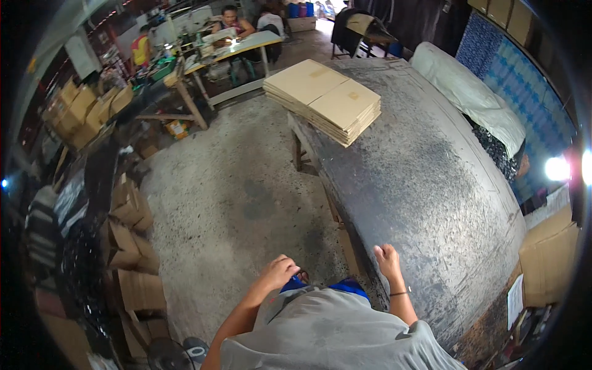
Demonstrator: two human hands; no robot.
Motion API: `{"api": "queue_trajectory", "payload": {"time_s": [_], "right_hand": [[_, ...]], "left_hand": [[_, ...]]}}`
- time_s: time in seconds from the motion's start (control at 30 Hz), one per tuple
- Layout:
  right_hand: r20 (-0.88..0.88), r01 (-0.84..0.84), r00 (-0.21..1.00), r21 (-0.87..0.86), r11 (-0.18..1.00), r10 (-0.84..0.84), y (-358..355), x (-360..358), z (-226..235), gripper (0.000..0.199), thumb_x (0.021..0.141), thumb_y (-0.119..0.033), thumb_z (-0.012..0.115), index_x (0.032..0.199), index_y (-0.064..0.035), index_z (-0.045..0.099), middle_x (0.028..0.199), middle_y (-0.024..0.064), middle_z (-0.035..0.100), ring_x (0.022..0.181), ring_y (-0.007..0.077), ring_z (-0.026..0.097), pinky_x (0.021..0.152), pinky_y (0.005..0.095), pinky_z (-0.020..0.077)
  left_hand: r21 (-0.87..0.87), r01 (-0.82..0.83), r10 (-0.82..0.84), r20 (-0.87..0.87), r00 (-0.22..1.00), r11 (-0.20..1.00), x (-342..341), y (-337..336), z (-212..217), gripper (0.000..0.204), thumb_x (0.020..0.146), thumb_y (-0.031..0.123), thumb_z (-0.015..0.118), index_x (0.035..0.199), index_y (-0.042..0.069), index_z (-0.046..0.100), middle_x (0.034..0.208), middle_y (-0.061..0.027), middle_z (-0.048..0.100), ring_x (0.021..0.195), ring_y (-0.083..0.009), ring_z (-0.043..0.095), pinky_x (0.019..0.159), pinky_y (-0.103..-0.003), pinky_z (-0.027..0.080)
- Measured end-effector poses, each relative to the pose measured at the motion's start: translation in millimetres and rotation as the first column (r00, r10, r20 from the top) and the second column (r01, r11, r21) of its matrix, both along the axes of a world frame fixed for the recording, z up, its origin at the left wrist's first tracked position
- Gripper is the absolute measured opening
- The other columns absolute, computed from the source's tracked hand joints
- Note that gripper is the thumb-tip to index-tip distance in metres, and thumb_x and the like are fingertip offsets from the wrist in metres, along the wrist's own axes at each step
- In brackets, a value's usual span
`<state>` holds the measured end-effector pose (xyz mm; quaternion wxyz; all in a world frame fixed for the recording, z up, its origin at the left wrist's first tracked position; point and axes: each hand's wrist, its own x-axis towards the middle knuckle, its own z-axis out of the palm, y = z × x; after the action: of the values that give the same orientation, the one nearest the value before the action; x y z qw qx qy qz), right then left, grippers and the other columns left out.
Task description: Organizing cardboard sheets, checking box contents, and tidying a supply storage area.
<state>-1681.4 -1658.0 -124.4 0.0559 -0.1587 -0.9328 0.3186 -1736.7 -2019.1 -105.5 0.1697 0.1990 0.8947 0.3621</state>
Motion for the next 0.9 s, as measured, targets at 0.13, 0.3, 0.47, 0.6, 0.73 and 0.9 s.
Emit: {"api": "queue_trajectory", "payload": {"time_s": [0.13,0.3,0.47,0.6,0.73,0.9], "right_hand": [[0.038,0.138,0.99,-0.451,0.882,-0.136,-10,-78,4,0.027,0.091,-0.028,0.053,0.089,-0.0005,0.056,0.082,0.0074,0.059,0.078,0.0157,0.057,0.066,0.0318,0.0487],[0.114,0.237,0.962,-0.799,0.553,-0.247,2,-183,7,0.043,0.094,-0.034,0.048,0.123,-0.0029,0.049,0.116,0.0113,0.053,0.098,0.02,0.052,0.077,0.0352,0.0484],[0.053,0.214,0.942,-0.855,0.473,-0.332,21,-294,-6,0.046,0.094,-0.035,0.048,0.127,-0.0032,0.047,0.118,0.0103,0.052,0.099,0.0204,0.052,0.08,0.0374,0.0472],[0.102,0.295,0.879,-0.884,0.364,-0.466,37,-362,-29,0.058,0.092,-0.044,0.048,0.133,-0.0037,0.041,0.124,0.0093,0.049,0.109,0.0208,0.048,0.087,0.0398,0.0428],[0.23,0.377,0.839,-0.9,0.221,-0.494,41,-409,-50,0.07,0.089,-0.056,0.048,0.138,-0.0064,0.036,0.13,0.0084,0.045,0.116,0.0232,0.045,0.088,0.0443,0.0403],[0.287,0.454,0.811,-0.858,0.24,-0.511,28,-440,-38,0.075,0.087,-0.065,0.041,0.137,-0.0095,0.038,0.13,0.0079,0.044,0.118,0.0227,0.041,0.095,0.0506,0.0323]], "left_hand": [[0.091,-0.082,0.088,-0.057,0.995,0.992,-68,-31,-5,0.023,0.085,0.024,0.061,0.086,0.0,0.062,0.089,-0.0137,0.059,0.085,-0.0287,0.058,0.074,-0.036,0.047],[0.006,-0.197,0.194,0.139,0.971,0.98,-166,-30,-1,0.025,0.086,0.025,0.061,0.084,0.0,0.061,0.089,-0.0133,0.058,0.079,-0.0264,0.059,0.071,-0.034,0.047],[0.26,-0.307,0.226,0.297,0.928,0.916,-275,-4,-7,0.03,0.089,0.028,0.058,0.1,0.0,0.06,0.096,-0.0109,0.06,0.083,-0.0178,0.058,0.07,-0.031,0.047],[0.309,-0.417,0.216,0.52,0.826,0.855,-354,27,14,0.043,0.091,0.034,0.056,0.119,0.001,0.051,0.109,-0.0093,0.057,0.091,-0.0169,0.057,0.074,-0.031,0.048],[0.274,-0.611,0.272,0.71,0.649,0.742,-422,34,0,0.062,0.091,0.042,0.053,0.137,0.004,0.034,0.129,-0.0109,0.045,0.101,-0.0221,0.055,0.08,-0.036,0.049],[0.306,-0.779,0.211,0.85,0.482,0.546,-515,56,-11,0.089,0.082,0.06,0.056,0.146,0.014,0.014,0.145,-0.018,0.025,0.123,-0.0367,0.04,0.093,-0.05,0.042]]}}
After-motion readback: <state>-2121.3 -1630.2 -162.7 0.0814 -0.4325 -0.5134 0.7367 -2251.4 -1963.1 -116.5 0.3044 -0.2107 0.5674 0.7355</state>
